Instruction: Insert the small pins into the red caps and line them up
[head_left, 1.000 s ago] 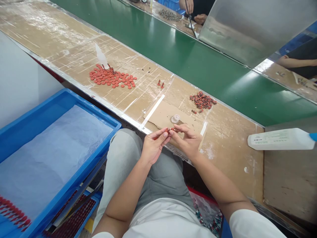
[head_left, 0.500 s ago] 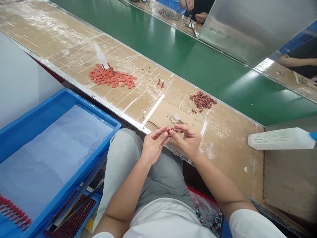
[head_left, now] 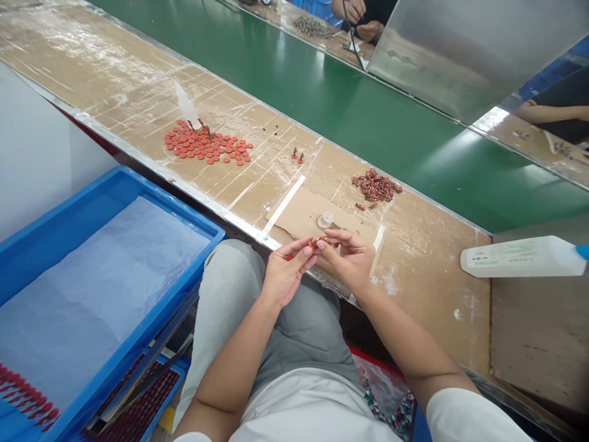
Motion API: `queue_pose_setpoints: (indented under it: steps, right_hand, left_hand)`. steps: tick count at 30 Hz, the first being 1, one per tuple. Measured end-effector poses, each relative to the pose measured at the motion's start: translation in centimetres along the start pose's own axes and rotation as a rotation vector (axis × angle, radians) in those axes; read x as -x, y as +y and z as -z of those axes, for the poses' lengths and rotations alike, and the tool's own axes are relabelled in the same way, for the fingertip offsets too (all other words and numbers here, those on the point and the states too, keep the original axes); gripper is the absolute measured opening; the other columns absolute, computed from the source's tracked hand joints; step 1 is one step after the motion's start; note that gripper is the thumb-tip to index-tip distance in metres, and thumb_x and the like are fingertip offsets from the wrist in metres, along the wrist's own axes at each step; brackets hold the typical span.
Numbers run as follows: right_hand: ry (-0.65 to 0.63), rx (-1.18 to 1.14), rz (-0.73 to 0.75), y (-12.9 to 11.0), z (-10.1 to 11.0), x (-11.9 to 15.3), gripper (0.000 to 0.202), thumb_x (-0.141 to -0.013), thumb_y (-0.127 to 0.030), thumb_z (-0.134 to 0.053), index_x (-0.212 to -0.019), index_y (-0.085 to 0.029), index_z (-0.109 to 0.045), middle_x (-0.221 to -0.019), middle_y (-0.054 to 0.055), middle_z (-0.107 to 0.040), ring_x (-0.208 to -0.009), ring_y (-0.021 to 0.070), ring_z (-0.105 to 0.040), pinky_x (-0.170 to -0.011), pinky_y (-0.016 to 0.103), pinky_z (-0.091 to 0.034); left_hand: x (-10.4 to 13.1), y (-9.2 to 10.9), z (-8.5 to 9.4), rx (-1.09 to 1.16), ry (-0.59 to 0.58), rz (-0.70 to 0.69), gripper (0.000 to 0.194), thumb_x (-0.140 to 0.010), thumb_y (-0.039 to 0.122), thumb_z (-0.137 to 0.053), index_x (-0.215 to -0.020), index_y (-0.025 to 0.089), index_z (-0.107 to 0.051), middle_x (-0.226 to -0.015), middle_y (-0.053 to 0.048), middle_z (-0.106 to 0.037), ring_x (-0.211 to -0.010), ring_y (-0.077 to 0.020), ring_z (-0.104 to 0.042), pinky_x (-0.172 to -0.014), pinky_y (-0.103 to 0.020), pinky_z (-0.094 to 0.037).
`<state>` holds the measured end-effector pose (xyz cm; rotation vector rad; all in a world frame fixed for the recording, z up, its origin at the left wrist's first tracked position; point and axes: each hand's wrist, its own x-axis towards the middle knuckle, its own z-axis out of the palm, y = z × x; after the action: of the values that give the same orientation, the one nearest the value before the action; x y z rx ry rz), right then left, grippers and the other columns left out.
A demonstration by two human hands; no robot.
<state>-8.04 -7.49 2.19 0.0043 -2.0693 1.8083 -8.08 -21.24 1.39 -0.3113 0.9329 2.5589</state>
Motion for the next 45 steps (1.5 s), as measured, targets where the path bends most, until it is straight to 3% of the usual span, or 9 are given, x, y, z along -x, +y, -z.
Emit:
queue_pose_setpoints:
  steps: [8,16,21,31,35,45]
  right_hand:
    - [-0.03,-0.108,-0.107,-0.3,0.1,-0.1,0.03,-0.068,-0.032,-0.083,-0.094,-0.021,-0.072,-0.08,0.003,-0.074,-0.069,0.0162,-0.071,-0.071,0.031,-0.06]
    - [-0.081,-0.104,-0.017,-0.4,0.3,0.2,0.027,-0.068,-0.027,-0.083,-0.093,-0.022,-0.075,-0.074,0.003,-0.074,-0.07,0.0158,-0.07,-0.072,0.031,-0.06]
    - [-0.094,-0.138,-0.102,-0.4,0.4,0.2,0.024,-0.065,-0.029,-0.084,-0.085,-0.02,-0.075,-0.075,0.003,-0.073,-0.064,0.0137,-0.069,-0.062,0.025,-0.061]
    - [-0.093,-0.123,-0.105,-1.0,0.4,0.0,0.022,-0.065,-0.03,-0.084,-0.082,-0.02,-0.075,-0.073,0.002,-0.072,-0.06,0.0132,-0.068,-0.059,0.025,-0.06]
    - [-0.098,-0.097,-0.075,-1.8,0.4,-0.2,0.022,-0.065,-0.028,-0.084,-0.084,-0.022,-0.075,-0.076,0.002,-0.072,-0.062,0.0133,-0.068,-0.06,0.026,-0.06]
    - [-0.185,-0.039,0.092,-3.3,0.9,-0.9,0.021,-0.064,-0.02,-0.082,-0.083,-0.024,-0.076,-0.06,0.0,-0.068,-0.056,0.0137,-0.061,-0.056,0.029,-0.054]
  left_hand:
    - [-0.1,0.0,0.0,0.027,-0.026,0.037,0.029,-0.068,0.022,-0.081,-0.096,0.016,-0.074,-0.103,-0.007,-0.074,-0.09,-0.0143,-0.071,-0.083,-0.021,-0.055]
    - [-0.1,-0.2,0.1,0.054,-0.019,0.086,0.031,-0.059,0.024,-0.086,-0.086,0.015,-0.074,-0.088,-0.006,-0.076,-0.076,-0.0124,-0.072,-0.073,-0.018,-0.056]
    - [0.0,-0.2,-0.1,0.079,-0.008,0.098,0.03,-0.056,0.023,-0.088,-0.081,0.015,-0.074,-0.081,-0.004,-0.076,-0.07,-0.0106,-0.071,-0.067,-0.015,-0.056]
    - [0.1,-0.3,0.0,0.082,-0.007,0.111,0.029,-0.059,0.022,-0.086,-0.085,0.015,-0.074,-0.085,-0.005,-0.076,-0.073,-0.0112,-0.072,-0.071,-0.017,-0.056]
    - [0.2,0.1,-0.4,0.097,-0.016,0.113,0.03,-0.059,0.022,-0.086,-0.086,0.016,-0.074,-0.085,-0.004,-0.076,-0.074,-0.0114,-0.072,-0.07,-0.016,-0.056]
    - [0.5,-0.1,-0.6,0.128,-0.054,0.177,0.03,-0.055,0.022,-0.089,-0.081,0.016,-0.074,-0.079,-0.003,-0.075,-0.072,-0.0114,-0.071,-0.067,-0.016,-0.056]
